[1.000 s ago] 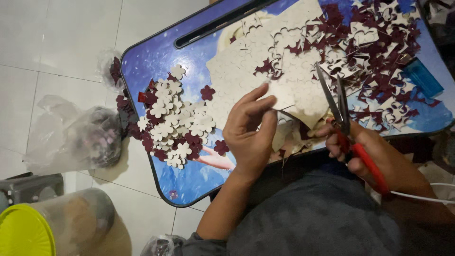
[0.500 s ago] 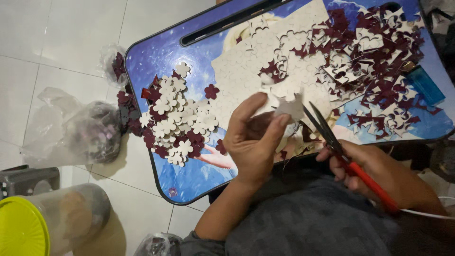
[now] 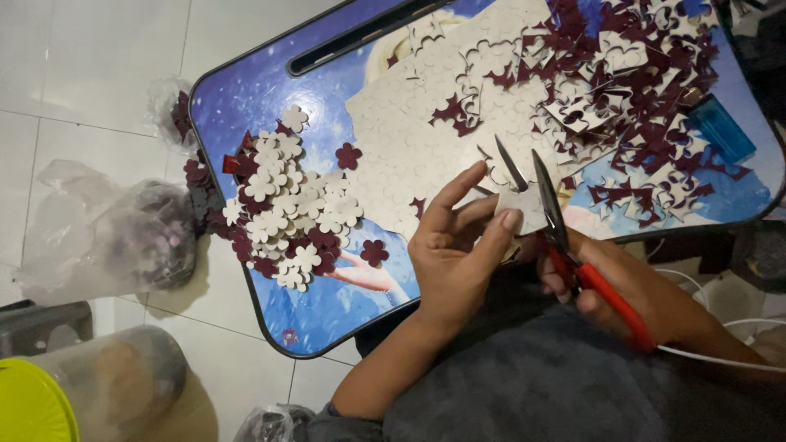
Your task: The person uses red-handled scissors to cut small flower-shaped pieces from a white sheet of material. They hold the sheet in their left hand and cut along the outlines with their right hand, placing the finished pieces onto a pile on the table.
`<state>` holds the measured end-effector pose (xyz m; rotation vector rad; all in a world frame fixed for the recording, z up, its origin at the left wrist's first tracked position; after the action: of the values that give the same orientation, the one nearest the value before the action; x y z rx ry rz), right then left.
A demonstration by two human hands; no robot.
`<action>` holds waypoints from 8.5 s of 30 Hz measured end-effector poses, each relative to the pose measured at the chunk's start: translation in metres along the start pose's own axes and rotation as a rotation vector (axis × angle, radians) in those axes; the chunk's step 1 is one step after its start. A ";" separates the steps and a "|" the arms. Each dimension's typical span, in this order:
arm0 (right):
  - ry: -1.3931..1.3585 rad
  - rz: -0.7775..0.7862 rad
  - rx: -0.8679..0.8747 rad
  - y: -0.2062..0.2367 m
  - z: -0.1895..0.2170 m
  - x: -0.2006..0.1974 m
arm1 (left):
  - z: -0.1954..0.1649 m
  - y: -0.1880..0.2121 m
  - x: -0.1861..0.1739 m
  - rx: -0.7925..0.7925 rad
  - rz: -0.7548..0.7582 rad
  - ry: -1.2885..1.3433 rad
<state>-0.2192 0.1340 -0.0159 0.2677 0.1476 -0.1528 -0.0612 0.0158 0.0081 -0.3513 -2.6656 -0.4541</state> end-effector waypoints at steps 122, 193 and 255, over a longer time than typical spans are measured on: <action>0.396 0.155 0.181 -0.002 0.000 -0.008 | -0.030 -0.010 -0.017 0.163 0.104 -0.359; 0.165 0.136 0.045 0.003 -0.012 -0.009 | -0.022 -0.013 -0.016 -0.055 0.160 -0.134; 0.210 0.116 0.082 0.004 -0.010 -0.016 | -0.028 -0.017 -0.013 -0.039 0.131 -0.119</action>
<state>-0.2356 0.1432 -0.0218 0.3734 0.3342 -0.0151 -0.0449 -0.0121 0.0222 -0.5781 -2.7293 -0.4585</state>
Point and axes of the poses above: each hand's wrist, its own y-axis away from the middle knuckle, its own x-axis out of the palm, z = x × y, the point moved 3 cm from there along -y, towards the middle knuckle, and after that the axes turned 14 degrees about -z, right-handed, at the moved point
